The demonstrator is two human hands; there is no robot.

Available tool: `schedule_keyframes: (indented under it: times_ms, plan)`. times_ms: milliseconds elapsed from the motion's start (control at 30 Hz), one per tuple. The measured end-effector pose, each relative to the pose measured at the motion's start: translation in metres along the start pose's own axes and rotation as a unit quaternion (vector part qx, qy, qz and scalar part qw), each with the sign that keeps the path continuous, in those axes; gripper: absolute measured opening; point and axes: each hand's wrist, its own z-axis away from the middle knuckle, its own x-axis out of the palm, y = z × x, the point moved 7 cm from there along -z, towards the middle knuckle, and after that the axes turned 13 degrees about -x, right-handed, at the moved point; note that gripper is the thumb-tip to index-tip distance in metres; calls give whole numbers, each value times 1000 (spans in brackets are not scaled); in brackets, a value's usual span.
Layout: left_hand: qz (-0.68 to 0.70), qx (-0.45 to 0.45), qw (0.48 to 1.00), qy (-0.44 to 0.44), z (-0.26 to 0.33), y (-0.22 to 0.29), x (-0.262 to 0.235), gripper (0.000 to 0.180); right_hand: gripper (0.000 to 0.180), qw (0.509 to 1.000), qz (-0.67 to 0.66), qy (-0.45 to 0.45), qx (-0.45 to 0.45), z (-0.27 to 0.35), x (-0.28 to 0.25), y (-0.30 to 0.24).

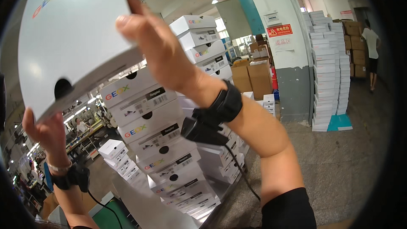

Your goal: Stacking shoeboxes from a workbench onto a vertical pile.

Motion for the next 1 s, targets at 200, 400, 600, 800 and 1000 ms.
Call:
schedule_keyframes:
  times_ms: [200,400,600,800,1000]
  plan:
    - [14,-69,995,69,-82,-30,36,32,45,989,-127,-13,73,-33,-51,16]
    - [12,-94,995,10,-134,-73,94,36,45,992,-72,-36,93,-43,-110,15]
    - [-93,-128,987,29,-178,-112,142,58,47,987,-92,-12,134,-54,-176,58]
    - [-135,-341,923,119,-219,-194,154,78,59,932,-89,-39,349,-45,-247,145]
    - [-326,-344,857,201,-205,-256,152,91,59,947,76,-137,280,-12,-317,252]
